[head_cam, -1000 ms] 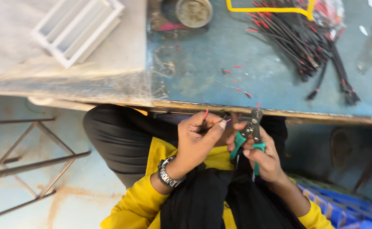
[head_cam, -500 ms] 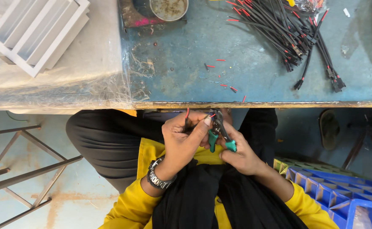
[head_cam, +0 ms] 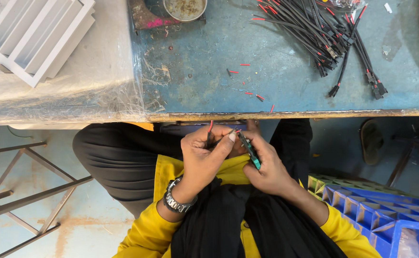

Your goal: The person solders wires to an LED light fixture, then strips and solders a pair of wires, and finally connects them to the fixture. The person uses a soldering iron, wire strippers, and a small tin of solder.

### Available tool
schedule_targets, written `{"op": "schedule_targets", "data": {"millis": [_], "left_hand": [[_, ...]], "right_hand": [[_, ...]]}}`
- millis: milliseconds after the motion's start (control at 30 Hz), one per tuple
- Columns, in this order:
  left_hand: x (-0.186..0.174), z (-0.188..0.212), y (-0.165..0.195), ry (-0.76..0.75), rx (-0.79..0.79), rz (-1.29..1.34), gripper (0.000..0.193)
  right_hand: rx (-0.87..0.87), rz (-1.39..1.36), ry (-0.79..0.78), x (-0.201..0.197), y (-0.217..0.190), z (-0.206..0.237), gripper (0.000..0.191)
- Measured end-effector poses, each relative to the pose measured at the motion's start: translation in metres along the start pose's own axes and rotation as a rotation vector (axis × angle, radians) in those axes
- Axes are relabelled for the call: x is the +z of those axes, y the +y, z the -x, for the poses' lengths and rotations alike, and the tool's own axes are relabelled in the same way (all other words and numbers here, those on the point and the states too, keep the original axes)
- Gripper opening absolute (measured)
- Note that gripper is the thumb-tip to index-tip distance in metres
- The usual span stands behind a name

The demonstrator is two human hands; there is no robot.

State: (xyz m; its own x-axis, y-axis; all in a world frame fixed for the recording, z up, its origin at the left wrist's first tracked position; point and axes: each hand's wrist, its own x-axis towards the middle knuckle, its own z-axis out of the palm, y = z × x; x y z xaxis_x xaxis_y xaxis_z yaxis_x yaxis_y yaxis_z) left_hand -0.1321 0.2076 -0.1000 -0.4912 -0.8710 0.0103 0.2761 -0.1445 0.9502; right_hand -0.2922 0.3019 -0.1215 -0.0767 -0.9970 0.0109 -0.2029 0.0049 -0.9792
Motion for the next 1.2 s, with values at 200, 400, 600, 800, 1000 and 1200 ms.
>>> {"op": "schedule_targets", "data": {"millis": [200, 400, 600, 800, 1000, 1200], "left_hand": [[-0.004, -0.002, -0.001, -0.028, 0.002, -0.040, 0.010], [-0.003, -0.001, -0.002, -0.029, -0.007, 0.012, 0.009], [0.001, 0.002, -0.004, 0.002, -0.038, 0.075, 0.010], [0.003, 0.004, -0.006, 0.025, -0.041, 0.093, 0.010], [0.003, 0.005, -0.008, -0.007, -0.026, 0.058, 0.009], [0.010, 0.009, -0.012, -0.084, -0.052, 0.102, 0.009]], "right_hand": [[-0.006, 0.127, 0.019, 0.000, -0.008, 0.000, 0.060], [0.051, 0.110, 0.015, 0.001, -0.006, 0.001, 0.058], [0.042, 0.061, 0.003, 0.002, -0.004, 0.002, 0.056], [0.081, 0.052, -0.004, 0.002, -0.005, 0.002, 0.049], [0.109, 0.026, 0.028, 0.001, 0.015, 0.012, 0.043], [0.133, -0.198, 0.119, 0.016, 0.031, 0.034, 0.036]]}}
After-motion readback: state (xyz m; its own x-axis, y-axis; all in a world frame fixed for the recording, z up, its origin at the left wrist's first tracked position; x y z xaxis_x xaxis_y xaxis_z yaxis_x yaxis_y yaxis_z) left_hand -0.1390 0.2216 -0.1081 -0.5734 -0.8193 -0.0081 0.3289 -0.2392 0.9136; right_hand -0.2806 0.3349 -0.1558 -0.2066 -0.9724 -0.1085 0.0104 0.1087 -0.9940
